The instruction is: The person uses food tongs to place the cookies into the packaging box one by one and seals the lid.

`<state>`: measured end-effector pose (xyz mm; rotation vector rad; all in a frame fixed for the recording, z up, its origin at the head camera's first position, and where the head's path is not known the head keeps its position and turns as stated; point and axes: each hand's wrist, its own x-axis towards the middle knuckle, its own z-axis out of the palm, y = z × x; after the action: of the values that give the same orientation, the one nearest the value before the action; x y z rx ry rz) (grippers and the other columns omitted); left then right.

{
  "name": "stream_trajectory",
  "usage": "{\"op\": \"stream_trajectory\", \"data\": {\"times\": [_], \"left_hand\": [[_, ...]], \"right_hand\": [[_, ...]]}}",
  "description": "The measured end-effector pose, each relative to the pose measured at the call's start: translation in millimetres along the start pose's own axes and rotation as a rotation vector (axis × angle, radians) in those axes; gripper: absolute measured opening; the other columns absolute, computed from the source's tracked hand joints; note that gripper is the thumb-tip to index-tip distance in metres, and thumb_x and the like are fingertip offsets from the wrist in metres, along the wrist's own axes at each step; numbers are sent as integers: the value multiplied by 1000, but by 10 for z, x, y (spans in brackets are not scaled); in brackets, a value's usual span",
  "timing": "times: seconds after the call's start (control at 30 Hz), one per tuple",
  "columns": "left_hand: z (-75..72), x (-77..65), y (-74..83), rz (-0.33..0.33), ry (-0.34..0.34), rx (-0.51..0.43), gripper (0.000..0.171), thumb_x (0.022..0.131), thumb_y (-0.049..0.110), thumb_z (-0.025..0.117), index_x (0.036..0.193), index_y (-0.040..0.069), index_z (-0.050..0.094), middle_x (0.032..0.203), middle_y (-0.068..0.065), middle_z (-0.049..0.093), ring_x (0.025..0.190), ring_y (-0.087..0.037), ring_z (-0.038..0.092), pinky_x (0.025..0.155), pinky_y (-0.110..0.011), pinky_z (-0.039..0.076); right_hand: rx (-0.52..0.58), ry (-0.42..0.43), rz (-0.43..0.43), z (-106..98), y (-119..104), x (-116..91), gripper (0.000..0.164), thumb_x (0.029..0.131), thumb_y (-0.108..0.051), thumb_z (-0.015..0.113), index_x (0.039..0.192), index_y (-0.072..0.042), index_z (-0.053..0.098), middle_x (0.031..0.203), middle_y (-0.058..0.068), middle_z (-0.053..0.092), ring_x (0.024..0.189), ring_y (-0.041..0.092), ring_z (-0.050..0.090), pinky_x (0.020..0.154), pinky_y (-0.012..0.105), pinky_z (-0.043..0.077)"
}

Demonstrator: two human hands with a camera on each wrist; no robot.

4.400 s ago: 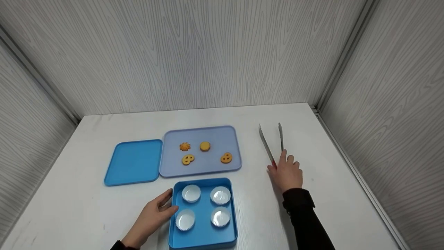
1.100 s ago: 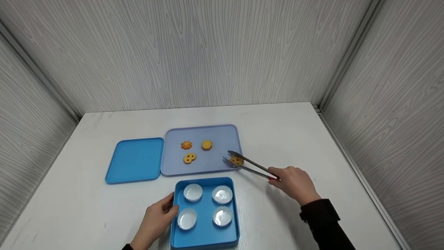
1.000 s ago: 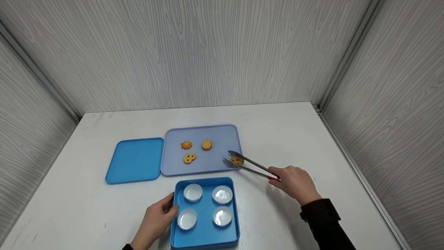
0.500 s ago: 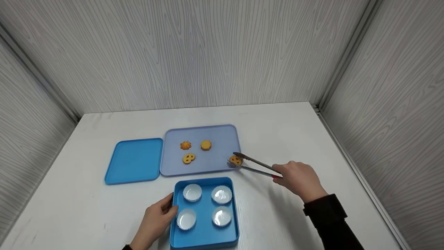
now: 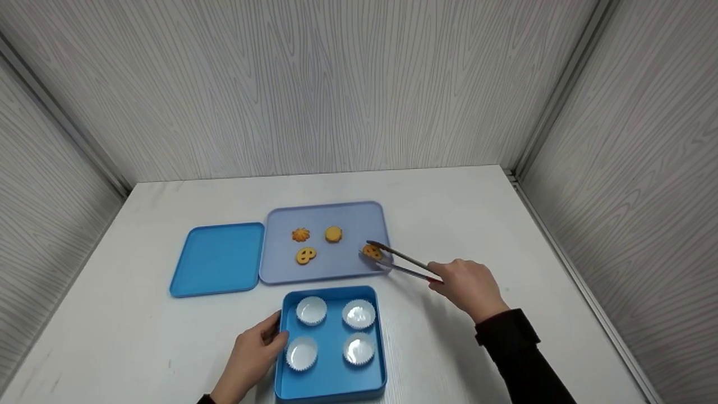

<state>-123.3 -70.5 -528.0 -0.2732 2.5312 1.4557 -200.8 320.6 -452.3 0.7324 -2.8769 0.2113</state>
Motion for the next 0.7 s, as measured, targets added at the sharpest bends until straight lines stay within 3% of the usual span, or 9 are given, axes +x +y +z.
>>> {"op": "stream_trajectory", "data": {"times": [0.3,0.7], "left_hand": [[-15,-30,-13,73,9,6,60,94,20,62,147,-6,49,145,-22,56,135,-36,54,111,-51,46],[-20,-23,-7,39,-3,8,62,93,21,62,148,-5,49,147,-21,55,137,-36,53,112,-51,45]], "right_hand": [[29,-14,28,144,-14,148,21,84,-22,84,96,-22,67,70,-11,63,60,8,53,51,28,44],[104,-56,70,148,68,56,19,85,-21,83,98,-21,70,70,-11,61,62,8,51,53,26,42]]}}
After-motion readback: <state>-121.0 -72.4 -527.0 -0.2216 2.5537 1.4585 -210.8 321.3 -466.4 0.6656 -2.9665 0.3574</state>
